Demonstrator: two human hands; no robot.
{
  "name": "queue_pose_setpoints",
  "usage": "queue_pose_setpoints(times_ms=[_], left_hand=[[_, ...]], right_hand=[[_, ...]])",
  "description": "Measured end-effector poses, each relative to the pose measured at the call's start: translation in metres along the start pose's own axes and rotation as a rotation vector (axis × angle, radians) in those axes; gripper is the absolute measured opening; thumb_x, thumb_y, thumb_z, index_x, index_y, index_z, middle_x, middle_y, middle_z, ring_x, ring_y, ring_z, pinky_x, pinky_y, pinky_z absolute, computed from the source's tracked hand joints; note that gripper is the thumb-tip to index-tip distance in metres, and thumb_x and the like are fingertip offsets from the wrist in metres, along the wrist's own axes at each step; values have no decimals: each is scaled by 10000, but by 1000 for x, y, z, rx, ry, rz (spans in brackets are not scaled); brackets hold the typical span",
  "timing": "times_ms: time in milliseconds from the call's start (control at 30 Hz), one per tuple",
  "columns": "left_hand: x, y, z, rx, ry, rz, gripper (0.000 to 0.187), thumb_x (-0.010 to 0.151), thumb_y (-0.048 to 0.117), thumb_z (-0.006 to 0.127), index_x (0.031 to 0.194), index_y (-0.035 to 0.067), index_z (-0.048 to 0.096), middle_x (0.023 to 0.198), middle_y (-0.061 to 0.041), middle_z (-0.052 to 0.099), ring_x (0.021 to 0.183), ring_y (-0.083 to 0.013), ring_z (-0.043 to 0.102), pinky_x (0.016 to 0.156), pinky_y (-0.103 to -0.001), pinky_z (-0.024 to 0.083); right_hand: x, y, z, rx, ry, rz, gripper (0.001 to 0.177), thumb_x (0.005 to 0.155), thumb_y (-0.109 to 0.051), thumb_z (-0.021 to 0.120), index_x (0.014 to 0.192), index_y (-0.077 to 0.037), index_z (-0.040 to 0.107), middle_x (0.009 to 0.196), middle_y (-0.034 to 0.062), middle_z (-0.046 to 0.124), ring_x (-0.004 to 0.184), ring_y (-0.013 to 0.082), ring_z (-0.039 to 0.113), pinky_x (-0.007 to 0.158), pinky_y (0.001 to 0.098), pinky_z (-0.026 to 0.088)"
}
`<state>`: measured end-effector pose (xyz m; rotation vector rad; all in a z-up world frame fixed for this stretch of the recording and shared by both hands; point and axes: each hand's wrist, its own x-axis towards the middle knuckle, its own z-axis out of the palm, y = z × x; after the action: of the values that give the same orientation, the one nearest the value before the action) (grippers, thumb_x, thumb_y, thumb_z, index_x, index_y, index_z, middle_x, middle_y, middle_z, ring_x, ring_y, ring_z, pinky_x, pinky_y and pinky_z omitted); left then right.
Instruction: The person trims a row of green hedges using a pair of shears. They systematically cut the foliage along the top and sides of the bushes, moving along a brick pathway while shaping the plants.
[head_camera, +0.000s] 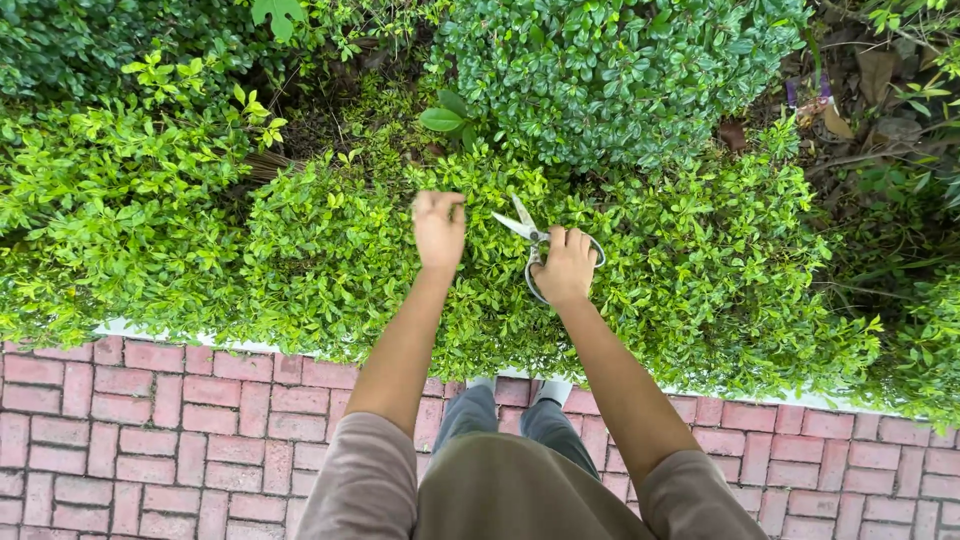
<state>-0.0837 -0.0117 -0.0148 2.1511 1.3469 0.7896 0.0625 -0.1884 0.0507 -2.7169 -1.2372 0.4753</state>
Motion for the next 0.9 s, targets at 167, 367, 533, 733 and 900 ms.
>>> queue_pose_setpoints(times_ms=[167, 367, 533, 733, 900], left_hand=[[15, 71, -13, -55, -142, 158, 215, 875, 92, 729, 1033, 222, 796, 1025, -88, 585, 904, -262, 629, 780, -397, 570], [30, 68, 26, 204, -269, 357, 168, 783, 119, 755, 920, 215, 775, 1023, -89, 582, 961, -292, 624, 798, -446, 553], [38, 64, 16, -403, -408, 35, 18, 872, 132, 732, 873, 151, 734, 981, -49, 713, 901, -189, 692, 833, -353, 589], [39, 15, -21, -160, -50, -220, 224, 1088, 186, 563, 1063, 106, 771, 1184, -68, 725, 1115, -186, 634, 1027, -389, 539], [-26, -4, -65, 420, -47, -201, 436, 1037, 306, 601, 1431, 121, 571, 1627, -203, 208, 1548, -426, 148, 1203, -693, 160]], right_hand=[[-9, 3, -1, 62, 41, 102, 762, 694, -273, 881, 1328, -107, 493, 1264, 156, 507, 1247, 363, 462, 1025, 515, 393], [-28, 26, 10, 175, 28, 210, 770, 710, -251, 876, 1359, -112, 485, 1242, 153, 523, 1221, 363, 488, 1016, 498, 418], [-10, 36, 16, 365, 38, 305, 723, 751, -286, 882, 1323, -74, 494, 1202, 164, 567, 1146, 345, 552, 994, 465, 484], [-10, 4, 7, 316, -259, -83, 609, 694, -216, 822, 1260, -140, 610, 1159, 101, 643, 1033, 290, 664, 948, 408, 578], [-44, 1, 30, 301, -251, -44, 450, 826, -135, 762, 1239, -161, 587, 1124, 134, 638, 974, 325, 689, 832, 438, 588]])
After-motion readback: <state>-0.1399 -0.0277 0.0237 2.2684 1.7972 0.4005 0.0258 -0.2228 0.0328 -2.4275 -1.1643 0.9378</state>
